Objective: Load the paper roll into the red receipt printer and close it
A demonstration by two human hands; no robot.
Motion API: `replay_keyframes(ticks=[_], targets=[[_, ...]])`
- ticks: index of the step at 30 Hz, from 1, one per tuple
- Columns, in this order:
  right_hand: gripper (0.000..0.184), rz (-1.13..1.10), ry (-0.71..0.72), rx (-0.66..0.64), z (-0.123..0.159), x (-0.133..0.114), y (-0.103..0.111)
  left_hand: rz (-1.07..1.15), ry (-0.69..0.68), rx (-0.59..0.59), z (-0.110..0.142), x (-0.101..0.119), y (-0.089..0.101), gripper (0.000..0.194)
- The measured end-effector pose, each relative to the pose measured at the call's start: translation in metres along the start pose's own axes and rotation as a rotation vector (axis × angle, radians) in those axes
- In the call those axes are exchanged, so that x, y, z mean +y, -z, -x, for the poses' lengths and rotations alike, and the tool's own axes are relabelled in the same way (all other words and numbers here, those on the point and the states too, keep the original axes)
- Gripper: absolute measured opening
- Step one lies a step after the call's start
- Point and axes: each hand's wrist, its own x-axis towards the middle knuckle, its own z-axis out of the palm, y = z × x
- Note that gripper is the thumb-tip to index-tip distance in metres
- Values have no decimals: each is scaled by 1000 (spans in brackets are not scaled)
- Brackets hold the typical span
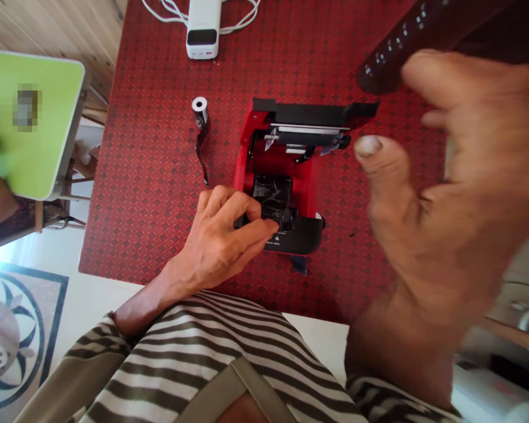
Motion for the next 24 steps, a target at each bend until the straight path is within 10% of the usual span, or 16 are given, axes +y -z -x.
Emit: replay_keyframes(ticks=[14,24], targets=[[32,30,107,111,34,-19,-3,-118,-70,36,-4,7,-3,13],[45,-5,108,62,80,-22,-23,-43,-58,38,-1,5,-6,7]])
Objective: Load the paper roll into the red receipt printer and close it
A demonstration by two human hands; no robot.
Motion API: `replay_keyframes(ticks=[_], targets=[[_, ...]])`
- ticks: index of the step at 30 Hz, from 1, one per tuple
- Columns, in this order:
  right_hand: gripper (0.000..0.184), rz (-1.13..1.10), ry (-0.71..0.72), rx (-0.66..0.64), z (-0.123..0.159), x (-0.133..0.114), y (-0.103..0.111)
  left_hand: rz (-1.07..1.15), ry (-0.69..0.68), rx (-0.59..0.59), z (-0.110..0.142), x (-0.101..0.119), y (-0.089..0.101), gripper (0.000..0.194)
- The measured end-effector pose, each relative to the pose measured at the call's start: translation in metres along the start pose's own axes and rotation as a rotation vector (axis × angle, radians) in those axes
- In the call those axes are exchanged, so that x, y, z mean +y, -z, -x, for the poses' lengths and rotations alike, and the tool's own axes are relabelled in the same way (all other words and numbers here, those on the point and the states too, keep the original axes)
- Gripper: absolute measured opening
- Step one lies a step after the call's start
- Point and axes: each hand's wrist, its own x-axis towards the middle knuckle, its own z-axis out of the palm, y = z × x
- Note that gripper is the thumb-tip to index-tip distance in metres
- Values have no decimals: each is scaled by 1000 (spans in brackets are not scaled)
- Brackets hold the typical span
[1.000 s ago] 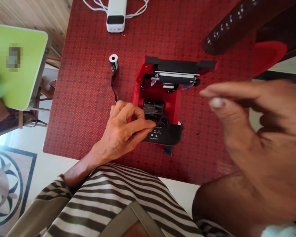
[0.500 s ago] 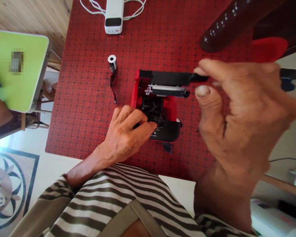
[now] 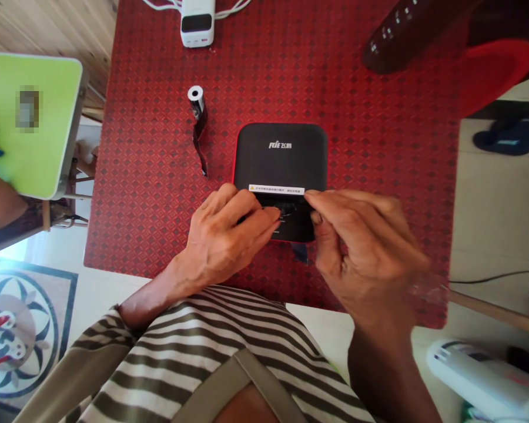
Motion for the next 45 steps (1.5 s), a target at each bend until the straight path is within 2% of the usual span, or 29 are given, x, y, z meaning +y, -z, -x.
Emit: replay_keyframes(ticks=[5,9,11,14,18,24,29,32,37,42,45], targets=[[54,-10,-19,6,5,0,-3,207,139,55,-2,-5,7,11],[52,-15,-15,44,7,1,-5,184,361,143,5,-23,-1,34],[53,-30,-25,34,8,1,-4,210,441,107,12,-37,-10,51],[51,-30,-62,-2,11,0,-2,398,500,33,25,-52,-21,64],[54,-7,-91,-29,16,-3,-1,573,535,17,32,-55,-26,63],[60,-31,-94,-9,17,-7,-5,641,577,58,27,-46,-30,63],[66,-94,-213,135,30,-11,-4,727,662,48,32,-38,-17,53],[73,-62,-284,146,48,-15,-7,782,677,24,38,-33,-10,59],[82,-58,-314,114,64,-22,-16,802,678,18,39,-30,-10,64],[93,-86,-337,122,58,-27,-16,776,686,6,35,-29,-7,58],[92,-97,-355,140,56,-32,-15,768,706,3,35,-29,-5,60]])
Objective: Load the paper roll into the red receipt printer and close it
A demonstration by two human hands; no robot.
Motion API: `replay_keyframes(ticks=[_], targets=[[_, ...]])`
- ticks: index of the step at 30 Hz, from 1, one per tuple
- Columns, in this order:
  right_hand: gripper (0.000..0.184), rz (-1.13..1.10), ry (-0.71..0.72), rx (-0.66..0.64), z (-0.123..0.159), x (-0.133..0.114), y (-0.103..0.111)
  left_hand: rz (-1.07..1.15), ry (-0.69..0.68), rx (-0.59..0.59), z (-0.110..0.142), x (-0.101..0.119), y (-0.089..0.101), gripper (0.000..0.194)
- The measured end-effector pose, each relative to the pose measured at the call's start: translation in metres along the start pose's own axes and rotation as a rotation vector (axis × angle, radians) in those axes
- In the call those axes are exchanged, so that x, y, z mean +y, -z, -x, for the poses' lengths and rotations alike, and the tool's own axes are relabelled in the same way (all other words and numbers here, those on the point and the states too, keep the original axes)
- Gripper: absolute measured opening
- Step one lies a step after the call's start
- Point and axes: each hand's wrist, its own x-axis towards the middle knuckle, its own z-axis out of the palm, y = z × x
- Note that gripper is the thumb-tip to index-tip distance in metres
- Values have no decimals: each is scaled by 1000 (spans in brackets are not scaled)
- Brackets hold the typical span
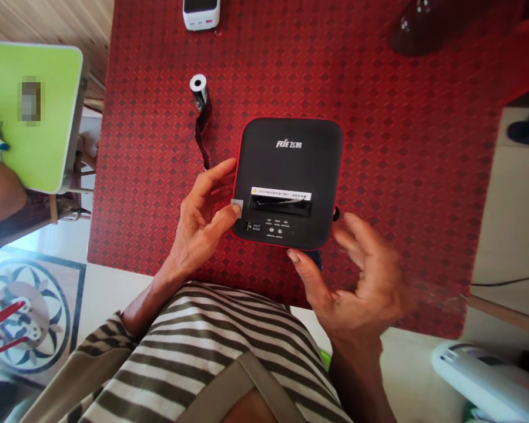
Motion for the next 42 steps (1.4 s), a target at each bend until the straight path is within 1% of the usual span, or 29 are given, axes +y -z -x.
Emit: replay_keyframes(ticks=[2,4,8,11,14,17,20,22,24,26,28,29,31,32,33,35,36,38,40,42], targets=[[88,-7,-13,12,1,-3,-1,-14,16,-6,0,-1,0,63],[87,-5,-26,23,3,-5,-2,-24,15,-17,-1,-4,-1,63],[86,-3,-72,41,5,-8,-4,-20,-73,-16,-1,-9,-4,59],[86,-14,-115,58,7,-9,-6,-53,-44,-6,0,-11,-6,61],[87,-18,-122,84,9,-9,-8,-35,5,6,0,-12,-7,58],[86,-9,-148,84,11,-9,-12,-5,-5,24,0,-16,-10,60],[82,-21,-150,102,15,-8,-15,-26,-22,30,-1,-21,-12,62],[84,-33,-145,90,15,-4,-13,-31,-15,17,-2,-24,-13,62],[85,-42,-141,39,11,1,-6,-15,-28,10,-2,-25,-14,63],[74,-37,-76,15,-2,5,6,0,-52,19,-1,-25,-14,62],[57,6,51,23,-24,6,18,-5,-64,22,0,-26,-13,62],[52,38,113,23,-38,6,23,-19,-72,21,1,-26,-13,62],[48,77,206,-45,-67,4,25,-60,-97,16,1,-29,-12,62],[45,75,248,-91,-82,4,22,-82,-110,17,1,-30,-11,62],[42,67,283,-151,-95,5,16,-96,-118,21,1,-31,-11,62],[37,58,324,-334,-118,10,-1,-78,-116,20,1,-33,-10,64],[34,53,343,-434,-126,12,-11,-49,-105,20,0,-33,-10,66],[28,100,350,-589,-137,17,-29,28,-73,28,0,-32,-11,69],[23,185,334,-684,-144,18,-40,99,-35,42,0,-31,-13,69],[20,245,339,-759,-150,16,-45,154,-12,52,0,-28,-14,67]])
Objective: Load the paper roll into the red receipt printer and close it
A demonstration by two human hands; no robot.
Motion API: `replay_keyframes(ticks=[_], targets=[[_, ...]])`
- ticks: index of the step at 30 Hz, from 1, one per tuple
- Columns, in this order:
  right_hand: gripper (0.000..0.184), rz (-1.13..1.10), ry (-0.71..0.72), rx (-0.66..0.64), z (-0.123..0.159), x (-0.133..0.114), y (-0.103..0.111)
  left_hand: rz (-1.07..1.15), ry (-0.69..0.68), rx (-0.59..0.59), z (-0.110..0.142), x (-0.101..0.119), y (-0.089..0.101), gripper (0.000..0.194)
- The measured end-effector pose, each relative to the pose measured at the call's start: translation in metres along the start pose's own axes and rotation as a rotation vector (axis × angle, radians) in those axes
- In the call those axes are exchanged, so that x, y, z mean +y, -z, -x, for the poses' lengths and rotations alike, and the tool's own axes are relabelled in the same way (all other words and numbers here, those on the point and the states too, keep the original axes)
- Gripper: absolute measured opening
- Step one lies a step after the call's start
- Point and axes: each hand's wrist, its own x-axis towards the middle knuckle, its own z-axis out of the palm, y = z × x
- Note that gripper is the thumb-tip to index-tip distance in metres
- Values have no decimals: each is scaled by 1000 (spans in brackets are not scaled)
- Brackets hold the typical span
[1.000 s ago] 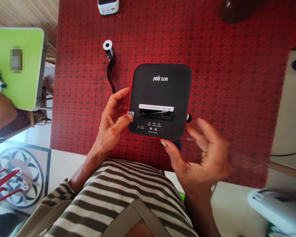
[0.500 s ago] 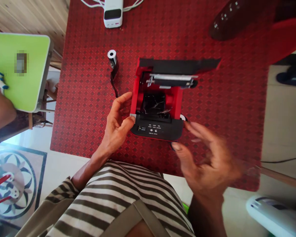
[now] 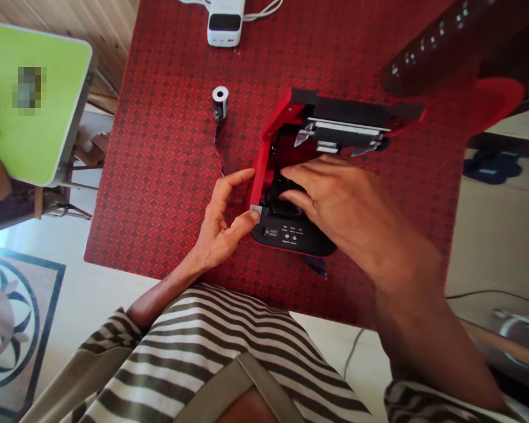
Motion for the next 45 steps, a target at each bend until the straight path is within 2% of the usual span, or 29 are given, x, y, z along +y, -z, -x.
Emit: replay_keyframes(ticks=[4,11,15,21,28,32,36,40,43,45], targets=[[20,29,35,-113,-11,0,8,38,19,-3,0,2,-1,67],[30,81,-58,-184,-30,-13,7,18,28,-2,0,3,1,66],[23,96,-94,-184,-27,-17,14,15,7,-2,0,2,-1,65],[22,85,-77,-110,-16,-16,17,17,-34,5,-1,-3,-3,64],[24,117,-79,-62,-12,-33,24,-6,-39,15,-1,-4,-5,66],[22,166,-40,29,5,-43,35,-6,-38,1,-2,-1,-3,64],[14,77,-34,244,35,-36,53,-18,-17,-15,-3,0,1,65],[17,-232,-257,477,63,2,51,-31,-24,-3,-3,-5,2,69],[22,-392,-463,635,70,37,29,-11,-54,29,-4,-10,1,69],[30,-464,-605,639,68,55,9,1,-75,43,-5,-11,1,66]])
